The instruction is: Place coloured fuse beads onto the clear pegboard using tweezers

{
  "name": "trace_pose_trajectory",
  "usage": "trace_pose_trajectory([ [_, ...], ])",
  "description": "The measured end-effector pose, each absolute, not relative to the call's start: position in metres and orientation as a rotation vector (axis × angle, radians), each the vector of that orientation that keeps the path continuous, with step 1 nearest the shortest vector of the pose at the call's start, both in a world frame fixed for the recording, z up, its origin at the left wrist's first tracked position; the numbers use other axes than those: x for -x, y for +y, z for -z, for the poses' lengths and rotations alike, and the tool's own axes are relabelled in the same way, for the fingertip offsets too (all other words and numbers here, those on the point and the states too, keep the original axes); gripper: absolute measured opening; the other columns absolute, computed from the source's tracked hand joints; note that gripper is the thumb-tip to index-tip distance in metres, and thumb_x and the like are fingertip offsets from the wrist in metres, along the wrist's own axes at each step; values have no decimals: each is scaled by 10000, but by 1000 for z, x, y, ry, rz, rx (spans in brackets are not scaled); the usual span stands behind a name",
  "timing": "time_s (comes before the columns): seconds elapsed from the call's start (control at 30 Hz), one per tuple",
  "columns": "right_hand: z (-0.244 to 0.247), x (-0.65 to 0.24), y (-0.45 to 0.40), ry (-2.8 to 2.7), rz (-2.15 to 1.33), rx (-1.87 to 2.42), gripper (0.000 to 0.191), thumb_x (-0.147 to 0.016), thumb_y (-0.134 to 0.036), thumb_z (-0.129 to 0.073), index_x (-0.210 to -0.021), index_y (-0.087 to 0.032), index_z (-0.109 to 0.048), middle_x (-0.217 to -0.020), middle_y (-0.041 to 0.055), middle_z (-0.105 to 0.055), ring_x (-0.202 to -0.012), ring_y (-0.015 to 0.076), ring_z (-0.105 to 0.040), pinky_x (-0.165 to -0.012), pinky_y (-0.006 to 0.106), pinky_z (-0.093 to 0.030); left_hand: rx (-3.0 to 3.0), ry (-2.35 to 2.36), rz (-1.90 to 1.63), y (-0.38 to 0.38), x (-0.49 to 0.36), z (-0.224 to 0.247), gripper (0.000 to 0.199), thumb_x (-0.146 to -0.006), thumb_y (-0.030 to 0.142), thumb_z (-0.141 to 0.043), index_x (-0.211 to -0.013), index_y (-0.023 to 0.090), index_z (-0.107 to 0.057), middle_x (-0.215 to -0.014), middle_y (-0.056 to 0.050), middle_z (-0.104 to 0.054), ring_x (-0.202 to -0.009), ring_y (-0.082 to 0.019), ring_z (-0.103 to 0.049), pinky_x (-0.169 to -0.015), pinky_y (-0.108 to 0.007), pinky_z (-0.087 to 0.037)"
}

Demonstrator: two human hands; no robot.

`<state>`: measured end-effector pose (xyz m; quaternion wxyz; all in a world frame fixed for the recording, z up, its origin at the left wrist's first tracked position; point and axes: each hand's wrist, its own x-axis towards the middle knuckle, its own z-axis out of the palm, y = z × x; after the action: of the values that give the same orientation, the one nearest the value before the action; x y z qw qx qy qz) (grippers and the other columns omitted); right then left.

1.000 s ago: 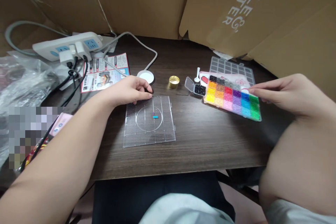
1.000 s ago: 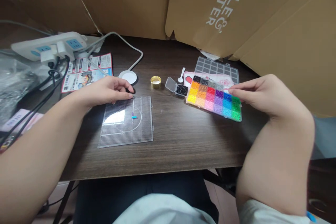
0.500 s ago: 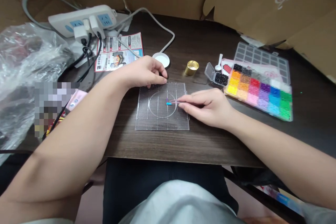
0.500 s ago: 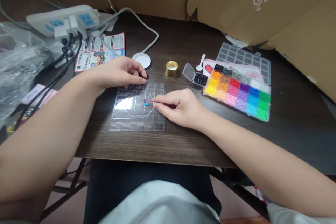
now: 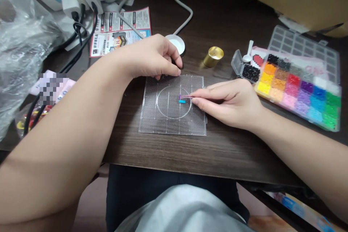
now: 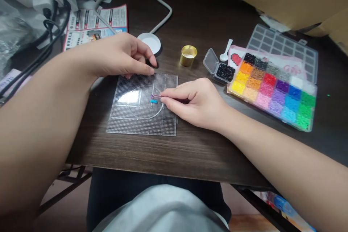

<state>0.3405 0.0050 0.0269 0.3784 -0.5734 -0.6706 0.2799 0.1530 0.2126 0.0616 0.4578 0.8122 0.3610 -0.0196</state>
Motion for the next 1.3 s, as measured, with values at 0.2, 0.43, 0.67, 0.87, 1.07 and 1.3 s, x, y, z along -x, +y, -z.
trace_pose_trajectory([
  [0.2,-30,-339,5,-1700,-703,1507,176,-1017,-324,-855,-1141,-360,-975,-1066,-17,-916,-845,234,-876,-663,332,-696,-2037,892,33,213,-153,-60,265,-842,252,-951,-1083,184,-864,-758,-12,-662,-756,-154,-695,-705,-258,-448],
  [0.43,-31,-339,5,-1705,-747,1530,174,-1048,-328,-831,-1140,-356,-976,-1081,9,-918,-858,245,-874,-687,349,-711,-2072,867,53,209,-153,-63,220,-913,251,-880,-1120,175,-869,-743,8,-671,-690,-111,-651,-701,-273,-439],
  [0.67,-29,-337,6,-1686,-726,1513,170,-1031,-309,-838,-1118,-341,-981,-1070,16,-918,-848,247,-874,-686,339,-701,-2031,848,40,214,-153,-58,208,-913,237,-887,-1108,168,-861,-702,13,-641,-631,-103,-611,-700,-279,-434],
  [0.87,-38,-343,4,-1677,-743,1502,144,-983,-344,-867,-1069,-351,-982,-959,4,-909,-755,215,-839,-606,302,-662,-1965,826,29,208,-151,-63,137,-909,188,-873,-1035,146,-844,-707,-2,-634,-624,-111,-599,-676,-281,-461],
  [1.07,-77,-396,-23,-1312,-396,1712,128,-902,-370,-964,-1012,-306,-976,-719,12,-787,-589,168,-630,-593,350,-543,-1952,864,71,203,-151,-69,73,-906,177,-825,-969,178,-789,-662,6,-637,-566,-125,-565,-574,-285,-450],
  [1.3,-123,-482,-83,-827,-167,2157,72,-836,-154,-893,-883,-177,-943,-664,72,-732,-619,161,-540,-627,389,-412,-1992,810,85,215,-149,-63,217,-828,329,-884,-1005,220,-820,-714,-2,-660,-632,-140,-606,-535,-250,-492],
])
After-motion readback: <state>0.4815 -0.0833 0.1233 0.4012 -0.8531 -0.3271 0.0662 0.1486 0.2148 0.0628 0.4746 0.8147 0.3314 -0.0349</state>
